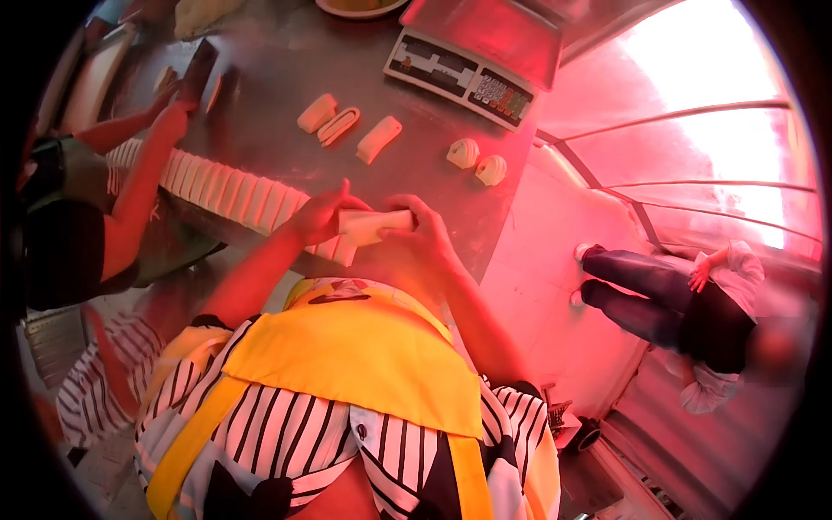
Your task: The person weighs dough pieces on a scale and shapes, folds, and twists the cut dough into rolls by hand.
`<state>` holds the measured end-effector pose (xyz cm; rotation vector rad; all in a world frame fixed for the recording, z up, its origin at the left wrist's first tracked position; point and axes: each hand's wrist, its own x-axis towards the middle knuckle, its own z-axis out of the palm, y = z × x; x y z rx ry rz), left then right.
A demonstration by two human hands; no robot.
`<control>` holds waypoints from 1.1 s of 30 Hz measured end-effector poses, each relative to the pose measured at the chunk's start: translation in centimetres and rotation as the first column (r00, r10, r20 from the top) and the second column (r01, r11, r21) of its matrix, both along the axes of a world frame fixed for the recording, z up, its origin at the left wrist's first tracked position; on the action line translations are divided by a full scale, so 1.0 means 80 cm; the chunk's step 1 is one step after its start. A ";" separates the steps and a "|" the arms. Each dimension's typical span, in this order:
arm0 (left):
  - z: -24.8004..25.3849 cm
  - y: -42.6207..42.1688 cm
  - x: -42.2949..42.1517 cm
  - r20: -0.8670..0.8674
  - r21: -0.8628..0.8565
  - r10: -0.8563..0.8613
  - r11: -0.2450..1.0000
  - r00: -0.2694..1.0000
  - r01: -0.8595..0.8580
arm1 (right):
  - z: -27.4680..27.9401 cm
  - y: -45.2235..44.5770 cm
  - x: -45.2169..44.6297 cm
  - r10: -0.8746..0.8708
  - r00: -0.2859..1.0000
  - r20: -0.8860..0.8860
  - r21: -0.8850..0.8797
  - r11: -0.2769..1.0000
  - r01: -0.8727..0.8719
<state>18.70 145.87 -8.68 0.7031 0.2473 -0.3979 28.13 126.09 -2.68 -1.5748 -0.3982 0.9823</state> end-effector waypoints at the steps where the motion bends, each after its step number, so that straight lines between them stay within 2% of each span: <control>1: -0.002 -0.002 0.000 -0.011 -0.093 0.055 0.994 0.998 -0.056 | -0.006 -0.007 0.006 -0.011 1.000 -0.029 -0.027 1.000 0.010; 2: 0.000 -0.006 0.001 -0.030 -0.186 0.108 0.976 0.994 -0.112 | -0.013 -0.013 0.010 -0.022 0.998 -0.059 -0.055 0.998 0.018; 5: 0.007 -0.031 0.000 0.004 -0.064 0.169 0.984 0.986 -0.169 | -0.035 -0.020 0.000 -0.244 0.950 -0.196 -0.048 0.970 0.239; 6: 0.007 -0.038 0.001 0.010 -0.013 0.194 0.981 0.981 -0.194 | -0.039 -0.021 -0.003 -0.276 0.914 -0.298 -0.005 0.958 0.287; 8: -0.002 -0.047 0.009 0.066 -0.034 0.257 0.966 0.964 -0.255 | -0.037 -0.022 -0.011 -0.309 0.811 -0.498 0.063 0.919 0.389; 12: 0.011 -0.052 0.018 0.116 0.024 0.261 0.964 0.958 -0.266 | -0.031 -0.030 -0.012 -0.301 0.749 -0.590 0.172 0.860 0.481; 14: 0.011 -0.049 0.020 0.113 -0.034 0.239 0.971 0.964 -0.237 | -0.040 -0.032 -0.010 -0.330 0.742 -0.584 0.179 0.839 0.514; 15: 0.010 -0.048 0.020 0.109 -0.063 0.225 0.974 0.968 -0.220 | -0.043 -0.032 -0.011 -0.351 0.764 -0.541 0.149 0.854 0.498; 17: 0.011 -0.058 0.026 0.080 0.235 0.224 0.943 0.971 -0.237 | -0.046 -0.028 -0.012 -0.385 0.805 -0.452 0.085 0.879 0.469; 19: 0.003 -0.068 0.030 0.103 0.489 0.216 0.839 0.971 -0.239 | -0.054 -0.023 -0.012 -0.409 0.908 -0.085 -0.030 0.912 0.408; 20: -0.006 -0.071 0.033 0.139 0.593 0.200 0.767 0.970 -0.244 | -0.055 -0.021 -0.012 -0.378 0.920 0.105 -0.096 0.917 0.388; 21: -0.014 -0.072 0.036 0.175 0.688 0.180 0.681 0.968 -0.251 | -0.055 -0.021 -0.015 -0.348 0.895 0.277 -0.041 0.927 0.373; 23: 0.003 -0.064 0.042 -0.020 0.410 0.227 0.890 0.974 -0.199 | -0.030 -0.016 -0.023 -0.286 0.756 0.589 0.054 0.947 0.316; 24: 0.012 -0.061 0.043 -0.123 0.244 0.222 0.952 0.967 -0.187 | -0.022 -0.018 -0.019 -0.156 0.679 0.718 0.006 0.976 0.218; 26: 0.018 -0.052 0.044 -0.221 0.091 0.100 0.992 0.970 -0.082 | -0.009 -0.032 -0.003 0.102 0.441 0.892 -0.138 0.989 0.050; 27: 0.020 -0.050 0.047 -0.258 0.010 0.033 0.999 0.966 -0.031 | -0.010 -0.039 0.005 0.144 0.391 0.909 -0.175 0.984 0.043; 28: 0.022 -0.052 0.051 -0.151 0.268 0.031 0.963 0.988 0.010 | -0.014 -0.044 0.015 0.186 0.339 0.922 -0.210 0.977 0.036; 29: 0.024 -0.054 0.055 -0.049 0.510 0.002 0.860 0.999 0.023 | -0.021 -0.046 0.021 0.228 0.287 0.930 -0.246 0.969 0.031; 30: 0.025 -0.056 0.057 0.041 0.716 -0.056 0.698 0.998 0.010 | -0.035 -0.047 0.025 0.091 0.743 0.663 -0.203 0.977 0.061; 31: 0.018 -0.061 0.058 0.257 0.867 -0.093 0.463 0.962 -0.186 | -0.054 -0.049 0.028 -0.075 0.977 0.198 -0.181 0.977 0.112; 32: 0.006 -0.068 0.059 0.443 0.891 -0.185 0.200 0.877 -0.408 | -0.054 -0.047 0.027 -0.175 0.979 -0.099 -0.120 0.979 0.163; 33: -0.006 -0.071 0.064 0.574 0.782 -0.322 -0.056 0.753 -0.621 | -0.054 -0.045 0.026 -0.280 0.882 -0.378 -0.104 0.960 0.260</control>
